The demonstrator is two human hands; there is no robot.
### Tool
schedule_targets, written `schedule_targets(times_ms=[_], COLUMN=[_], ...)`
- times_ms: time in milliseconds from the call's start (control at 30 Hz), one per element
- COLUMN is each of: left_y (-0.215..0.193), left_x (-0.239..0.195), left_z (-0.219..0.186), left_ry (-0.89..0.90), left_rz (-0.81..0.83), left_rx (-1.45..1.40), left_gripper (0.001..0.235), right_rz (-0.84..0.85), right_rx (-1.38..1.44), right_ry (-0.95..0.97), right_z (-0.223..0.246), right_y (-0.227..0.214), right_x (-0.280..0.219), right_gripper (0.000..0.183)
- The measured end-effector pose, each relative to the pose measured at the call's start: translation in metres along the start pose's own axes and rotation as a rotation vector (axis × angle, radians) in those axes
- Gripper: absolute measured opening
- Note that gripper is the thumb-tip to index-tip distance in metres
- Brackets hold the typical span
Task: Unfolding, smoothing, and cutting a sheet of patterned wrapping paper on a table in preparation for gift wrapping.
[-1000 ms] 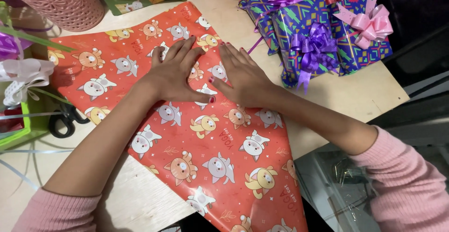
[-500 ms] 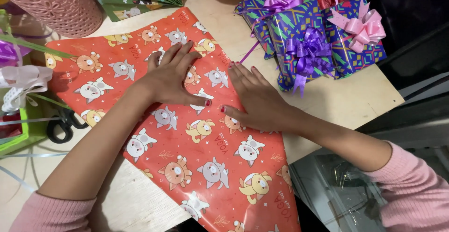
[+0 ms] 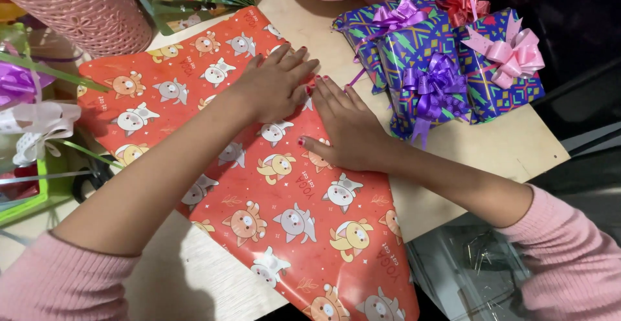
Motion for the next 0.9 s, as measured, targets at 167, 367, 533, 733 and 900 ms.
schedule_targets(times_ms=[167,367,533,733,900], left_y=[0.024,0.018,0.022,0.025,0.01], left_x=[0.014,-0.002,-0.002,-0.002,-0.011], left_z=[0.002,0.003,0.005,0.006,-0.004], left_ry=[-0.023,-0.016,0.004,-0.002,0.013], left_rz=[0.113,0.104,0.086,0.028,0.048], left_rx=[0.074,-0.009,-0.017,-0.012,-0.02], left_gripper=[0.065,0.068,0.069,0.068,0.084], right_rz=[-0.045,-0.049,0.06,0.139,0.102], right_rx=[0.116,0.175,0.21,0.329,0.464], right_ry=[0.007,-0.013,-0.004,0.201,0.387], right_z=[-0.003,-0.002,0.006,0.0,-0.025], right_y=[0.001,-0.001,-0.021,-0.036,-0.04], right_x=[0.001,-0.003,-0.021,-0.034,-0.032], right_gripper=[0.085,0.087,0.091,0.088,0.08])
Point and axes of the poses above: each hand's wrist, its own x-axis towards the middle knuckle, its own y-axis out of the palm, z = x × y, the point moved 2 cm from there along x, towards the middle knuckle, and after that the axes turned 8 degrees about -z, right-handed, at the moved point
